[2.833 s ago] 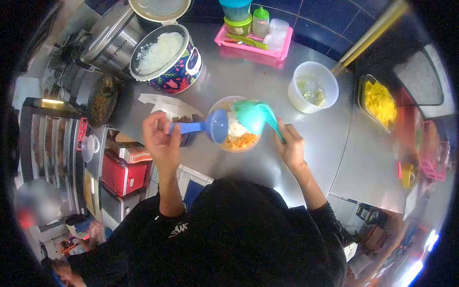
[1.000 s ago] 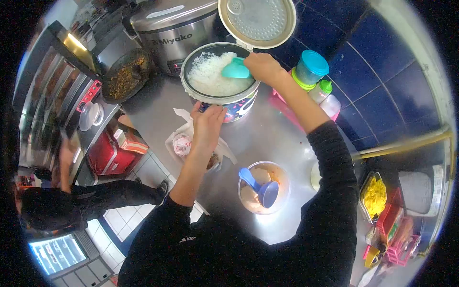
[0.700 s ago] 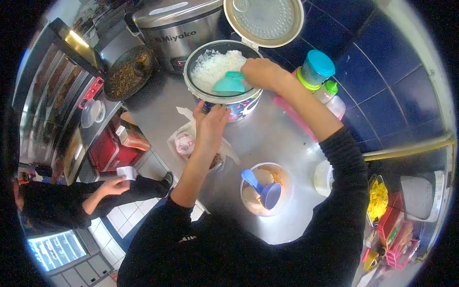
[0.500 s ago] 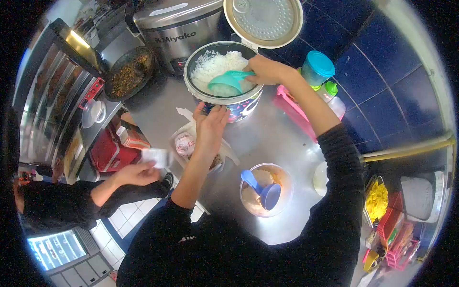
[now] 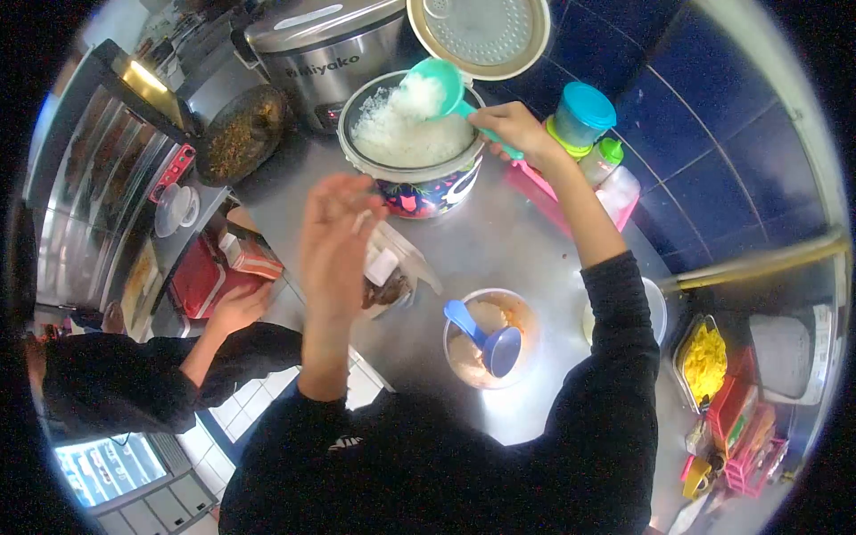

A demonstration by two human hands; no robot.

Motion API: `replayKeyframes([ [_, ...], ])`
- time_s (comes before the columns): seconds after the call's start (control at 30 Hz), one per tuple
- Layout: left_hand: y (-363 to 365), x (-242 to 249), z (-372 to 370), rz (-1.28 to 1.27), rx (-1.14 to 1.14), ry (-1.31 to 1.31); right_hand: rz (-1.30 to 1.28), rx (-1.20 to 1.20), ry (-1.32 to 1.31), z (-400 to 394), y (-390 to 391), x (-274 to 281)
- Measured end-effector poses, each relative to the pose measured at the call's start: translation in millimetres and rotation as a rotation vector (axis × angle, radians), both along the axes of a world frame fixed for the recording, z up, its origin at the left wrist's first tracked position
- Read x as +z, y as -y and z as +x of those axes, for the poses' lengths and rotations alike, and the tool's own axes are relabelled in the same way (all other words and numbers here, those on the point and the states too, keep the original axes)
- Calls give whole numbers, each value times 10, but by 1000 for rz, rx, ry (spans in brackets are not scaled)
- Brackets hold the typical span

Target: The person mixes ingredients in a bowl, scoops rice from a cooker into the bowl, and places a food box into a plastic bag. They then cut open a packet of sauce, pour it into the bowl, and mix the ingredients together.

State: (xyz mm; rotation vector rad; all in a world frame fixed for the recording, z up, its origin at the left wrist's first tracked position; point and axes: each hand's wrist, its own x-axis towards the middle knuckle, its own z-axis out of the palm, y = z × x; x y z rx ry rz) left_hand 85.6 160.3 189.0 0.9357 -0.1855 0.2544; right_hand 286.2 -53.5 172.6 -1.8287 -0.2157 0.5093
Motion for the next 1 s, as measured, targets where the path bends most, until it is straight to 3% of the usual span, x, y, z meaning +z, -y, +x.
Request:
replayKeyframes([
  [0.1, -52, 660, -374, -7, -227, 307, 183, -147, -129, -443, 322, 126],
  [0.2, -51, 1438, -723, 186, -480, 371, 251, -299, -120, -1047, 692, 218],
  [0.27, 22, 1642, -871, 226, -665, 455, 226, -394, -81, -1533, 1017, 206],
  [0.4, 283, 1682, -1086, 220, -953, 576, -128, -616, 142, -2569, 1240, 113],
  [0.53, 500, 1621, -1212, 203, -1105, 612, -464, -745, 386, -3422, 1147, -524],
  [0.57, 540, 1601, -1237, 198, -1125, 614, -612, -585, 669, -3552, 1302, -961],
  [0.6, 585, 1597, -1239, 192, -1146, 611, -657, -581, 668, -3670, 1023, -692],
  [0.63, 614, 1573, -1274, 196, -1164, 621, -738, -555, 867, -3738, 1058, -1042],
  [0.67, 639, 1567, -1286, 194, -1172, 623, -785, -553, 798, -3808, 971, -1064],
  [0.83, 777, 1505, -1359, 187, -1206, 623, -763, -644, 820, -3925, 850, -1014],
  [0.93, 795, 1491, -1371, 188, -1213, 621, -777, -795, 593, -3878, 962, -877],
  [0.97, 796, 1486, -1367, 191, -1210, 624, -526, -939, 855, -3772, 1256, -1244],
  [1.0, 793, 1476, -1356, 199, -1202, 620, -569, -992, 835, -3727, 1408, -1122],
])
